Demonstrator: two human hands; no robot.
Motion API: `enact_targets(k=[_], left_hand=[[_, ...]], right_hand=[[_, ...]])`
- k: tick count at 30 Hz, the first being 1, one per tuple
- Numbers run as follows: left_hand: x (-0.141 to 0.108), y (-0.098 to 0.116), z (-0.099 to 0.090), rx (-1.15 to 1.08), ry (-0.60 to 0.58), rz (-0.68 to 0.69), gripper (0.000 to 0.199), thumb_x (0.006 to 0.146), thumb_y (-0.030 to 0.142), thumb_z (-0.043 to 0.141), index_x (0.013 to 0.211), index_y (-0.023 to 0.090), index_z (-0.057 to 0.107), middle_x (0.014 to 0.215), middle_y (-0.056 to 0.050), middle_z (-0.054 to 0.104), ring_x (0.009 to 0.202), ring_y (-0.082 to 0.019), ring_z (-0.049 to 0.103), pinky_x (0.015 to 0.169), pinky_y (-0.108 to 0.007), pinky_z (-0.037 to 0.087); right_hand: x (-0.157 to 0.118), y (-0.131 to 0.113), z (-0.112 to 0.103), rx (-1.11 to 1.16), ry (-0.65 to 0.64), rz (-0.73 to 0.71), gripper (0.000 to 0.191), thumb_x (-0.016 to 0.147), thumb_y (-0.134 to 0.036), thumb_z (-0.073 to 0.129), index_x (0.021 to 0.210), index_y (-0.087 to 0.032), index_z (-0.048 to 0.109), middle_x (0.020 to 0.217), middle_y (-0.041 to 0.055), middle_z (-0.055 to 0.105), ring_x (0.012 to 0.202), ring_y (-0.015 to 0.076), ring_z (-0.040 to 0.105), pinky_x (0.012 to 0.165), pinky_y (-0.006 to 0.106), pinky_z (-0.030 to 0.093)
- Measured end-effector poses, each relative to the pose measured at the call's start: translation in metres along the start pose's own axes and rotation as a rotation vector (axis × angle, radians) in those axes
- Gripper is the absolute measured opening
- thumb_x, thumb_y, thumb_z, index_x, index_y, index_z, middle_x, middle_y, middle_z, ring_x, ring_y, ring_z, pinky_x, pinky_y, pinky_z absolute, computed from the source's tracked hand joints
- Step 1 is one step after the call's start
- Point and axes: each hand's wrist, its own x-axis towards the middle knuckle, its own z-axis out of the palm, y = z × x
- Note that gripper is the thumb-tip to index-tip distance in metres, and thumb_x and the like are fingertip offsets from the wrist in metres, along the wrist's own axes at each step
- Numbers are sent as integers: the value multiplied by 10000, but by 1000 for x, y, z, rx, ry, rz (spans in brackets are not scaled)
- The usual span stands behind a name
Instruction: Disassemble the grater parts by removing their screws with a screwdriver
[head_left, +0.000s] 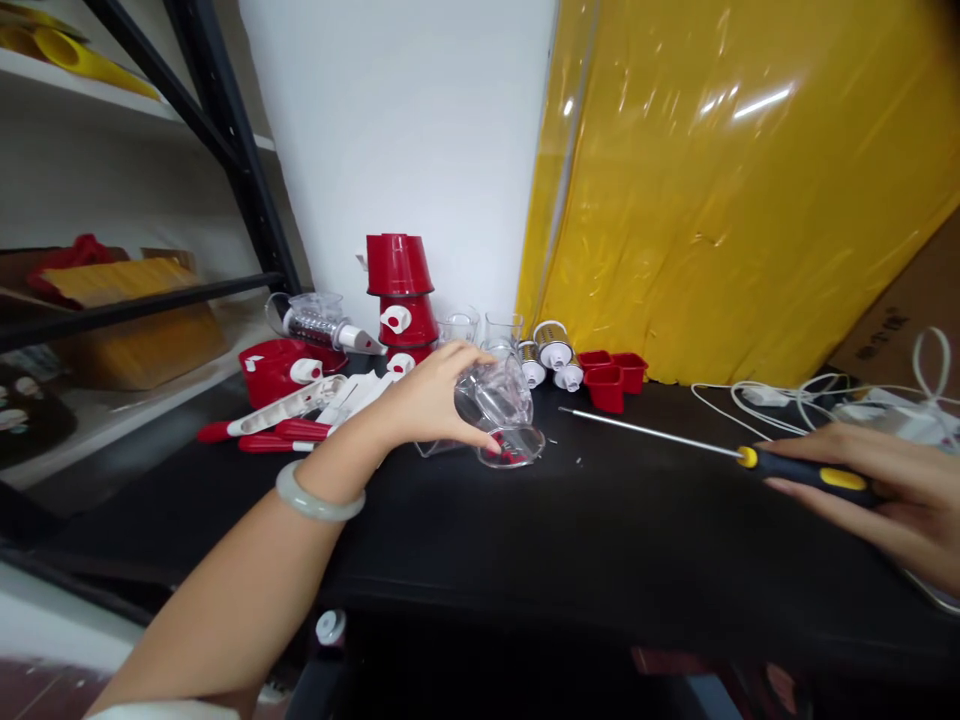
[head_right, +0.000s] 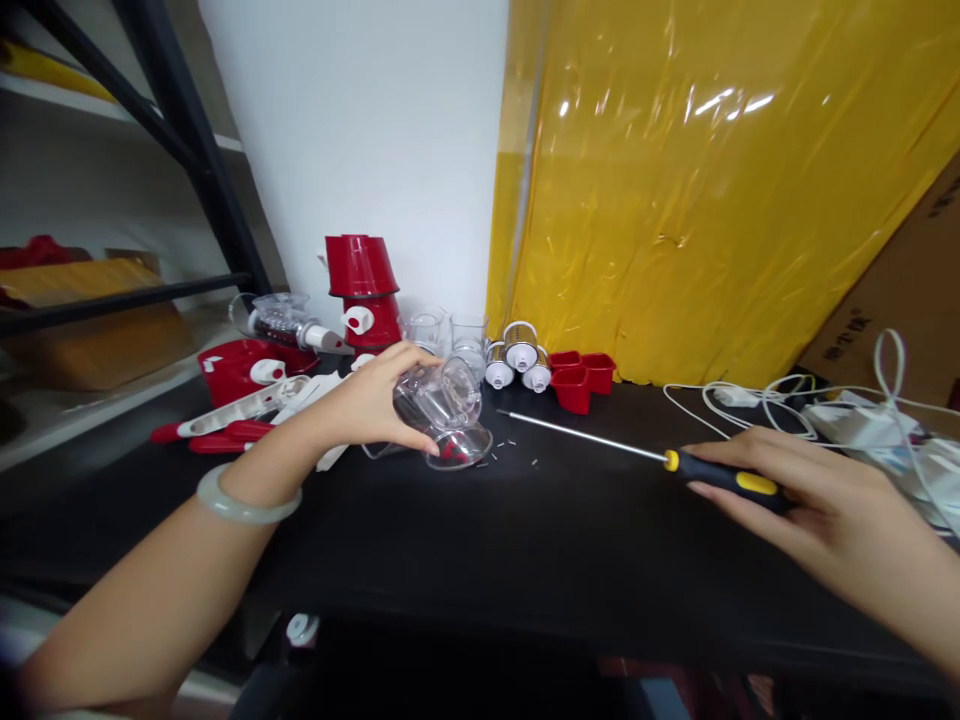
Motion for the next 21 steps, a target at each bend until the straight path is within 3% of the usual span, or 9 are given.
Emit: enact_targets(k=[4, 21], left_hand=[[0, 0, 3, -16, -42, 34, 818, 531, 540, 854, 1238, 268, 544, 1221, -71, 544, 1140, -292, 557, 990, -456, 457], [-1, 4, 10, 8, -83, 43, 866, 521, 572, 856, 1266, 273, 529, 1205, -67, 517, 1140, -283, 548, 998, -431, 456]], right_hand=[[9, -11, 7, -19, -88, -120, 258, 878, -426, 638, 1119, -334, 630, 998, -27, 681, 814, 158, 664, 712, 249, 526], [18, -27, 22, 50, -107, -126, 211, 895, -389, 635, 1081, -290, 642, 986, -9, 665, 827, 139, 653, 735, 240, 502]])
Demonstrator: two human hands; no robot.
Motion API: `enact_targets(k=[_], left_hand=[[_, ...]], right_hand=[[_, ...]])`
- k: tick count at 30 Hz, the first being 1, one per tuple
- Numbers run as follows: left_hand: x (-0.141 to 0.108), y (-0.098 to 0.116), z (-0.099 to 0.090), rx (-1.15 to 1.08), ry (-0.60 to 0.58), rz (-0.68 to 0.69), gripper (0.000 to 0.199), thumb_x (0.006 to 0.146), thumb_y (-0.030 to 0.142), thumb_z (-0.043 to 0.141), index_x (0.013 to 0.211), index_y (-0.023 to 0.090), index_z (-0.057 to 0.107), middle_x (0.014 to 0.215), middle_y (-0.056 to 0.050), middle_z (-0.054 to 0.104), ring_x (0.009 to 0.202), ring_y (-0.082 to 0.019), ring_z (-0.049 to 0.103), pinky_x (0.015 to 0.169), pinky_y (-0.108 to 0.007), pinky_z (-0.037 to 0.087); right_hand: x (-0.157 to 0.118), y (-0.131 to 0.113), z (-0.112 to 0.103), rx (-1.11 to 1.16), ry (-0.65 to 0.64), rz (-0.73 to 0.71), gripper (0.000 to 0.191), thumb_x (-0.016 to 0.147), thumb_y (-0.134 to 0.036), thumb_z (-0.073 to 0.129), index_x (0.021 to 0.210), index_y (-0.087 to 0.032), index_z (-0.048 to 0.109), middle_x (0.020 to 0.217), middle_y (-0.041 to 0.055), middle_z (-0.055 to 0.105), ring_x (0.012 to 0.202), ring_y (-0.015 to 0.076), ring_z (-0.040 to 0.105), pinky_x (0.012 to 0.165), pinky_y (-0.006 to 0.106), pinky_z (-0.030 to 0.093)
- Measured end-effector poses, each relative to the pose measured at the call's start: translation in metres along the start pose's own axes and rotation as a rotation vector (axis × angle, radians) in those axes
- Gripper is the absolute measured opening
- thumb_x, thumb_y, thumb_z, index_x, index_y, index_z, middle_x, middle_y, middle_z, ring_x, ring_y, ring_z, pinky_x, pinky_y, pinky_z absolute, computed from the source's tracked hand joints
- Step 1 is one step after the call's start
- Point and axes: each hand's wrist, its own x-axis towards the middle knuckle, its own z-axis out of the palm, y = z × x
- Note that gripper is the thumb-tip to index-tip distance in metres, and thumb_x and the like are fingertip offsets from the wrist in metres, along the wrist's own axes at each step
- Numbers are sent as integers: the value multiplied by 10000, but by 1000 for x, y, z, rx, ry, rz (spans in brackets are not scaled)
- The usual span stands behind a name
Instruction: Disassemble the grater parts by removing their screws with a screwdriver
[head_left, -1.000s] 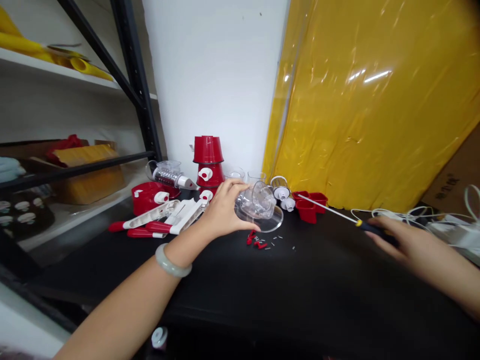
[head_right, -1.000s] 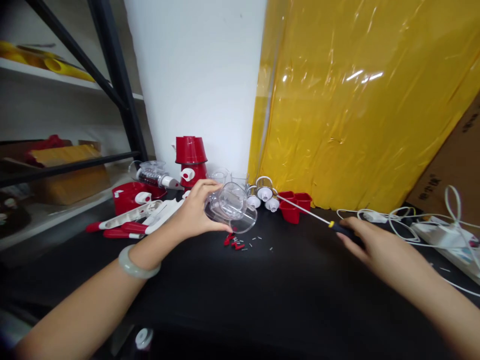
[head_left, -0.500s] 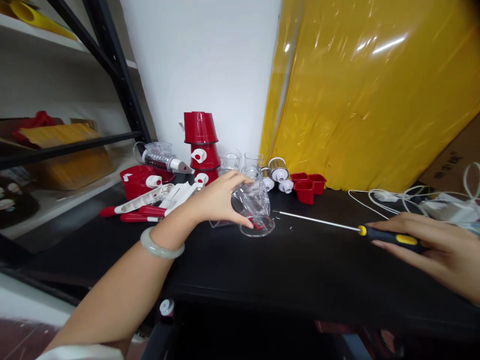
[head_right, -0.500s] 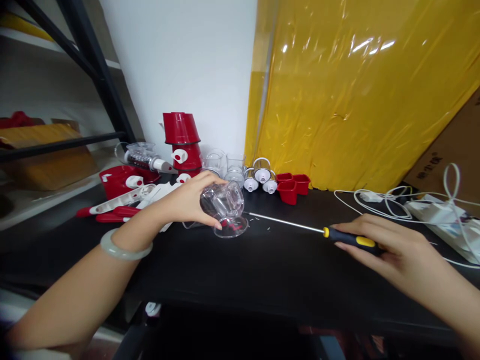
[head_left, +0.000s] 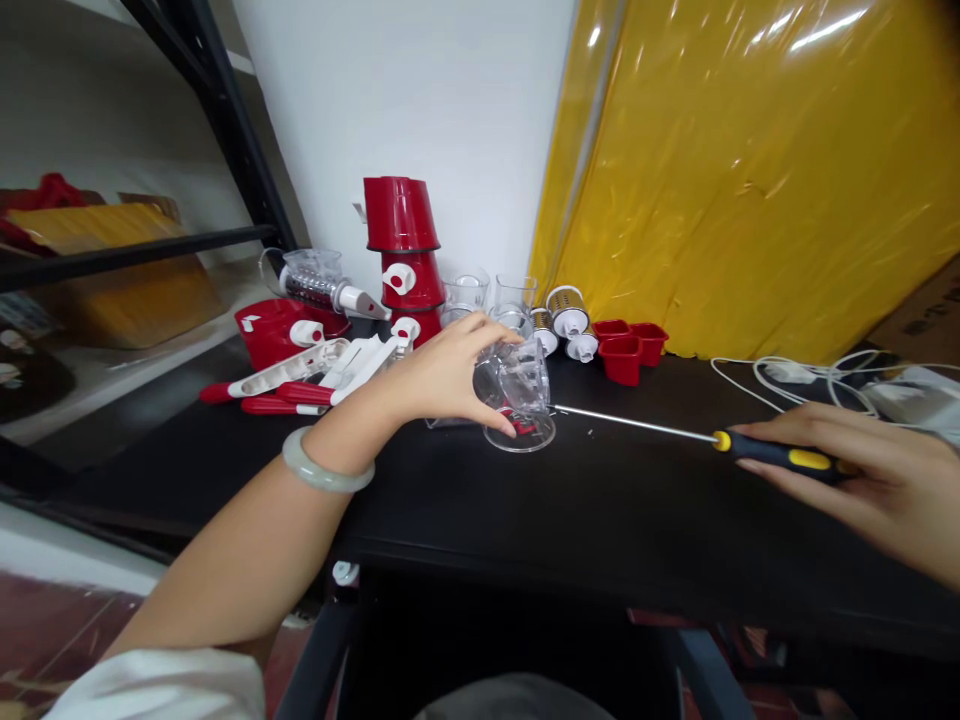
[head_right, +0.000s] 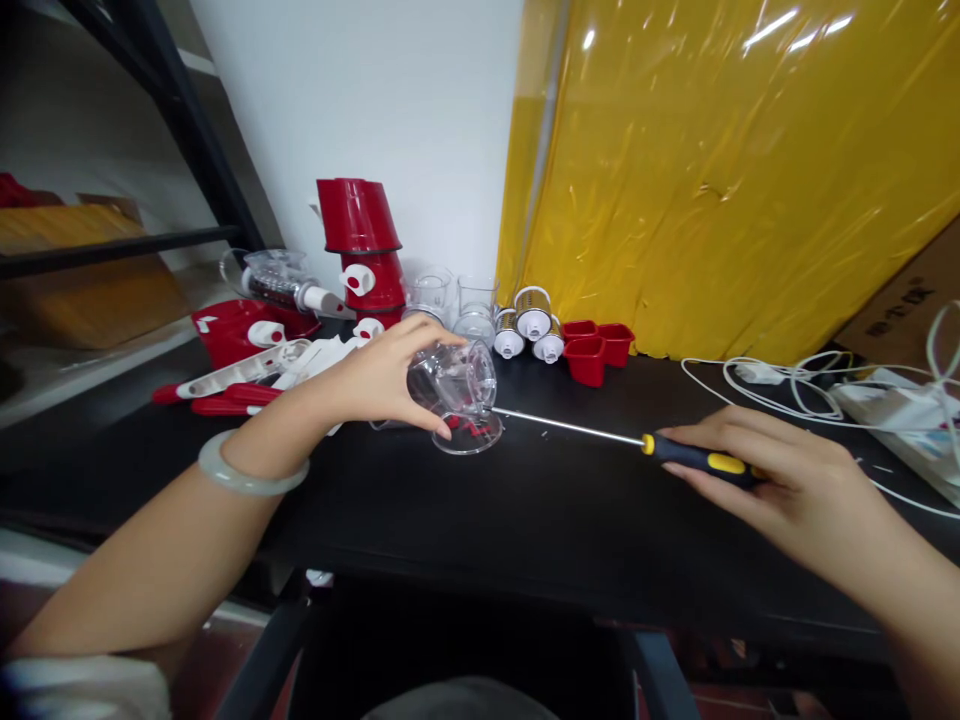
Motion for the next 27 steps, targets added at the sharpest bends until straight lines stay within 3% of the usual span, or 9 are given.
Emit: enact_targets(k=[9, 18, 23, 27], left_hand=[[-2, 3, -1, 14, 23, -66, 838, 544, 559, 847, 1272, 293, 528, 1238, -68, 506, 1097, -289, 577, 949, -432, 479], [-3, 3, -2, 22, 12, -55, 846, 535, 593, 837, 1271, 307, 534, 1217, -60, 520, 1056, -283, 598, 938, -438, 484], [-4, 2, -2, 27, -11, -76, 864, 523, 592, 843, 1272, 286, 542, 1209, -58, 518, 1043, -280, 600, 908, -423, 494], [-4, 1, -5, 20, 22, -105, 849, 530, 569, 849, 1265, 274, 544, 1228, -66, 508, 1063, -282, 594, 933, -426, 482]], right_hand=[[8, 3, 1, -92, 98, -62, 228, 902, -387, 629, 1115, -318, 668, 950, 0, 620, 772, 135, 628, 680, 261, 482], [10, 9, -5, -115, 111, -54, 274, 880, -331, 650, 1148, -388, 656, 999, 9, 611, 809, 183, 604, 723, 330, 454], [21, 11, -6, -200, 107, -122, 228, 885, -284, 623, 1092, -358, 685, 962, 34, 600, 810, 198, 570, 711, 347, 428], [38, 17, -3, -36, 118, -59, 190, 854, -366, 682, 1026, -296, 726, 933, 29, 596, 795, 161, 588, 703, 295, 448]])
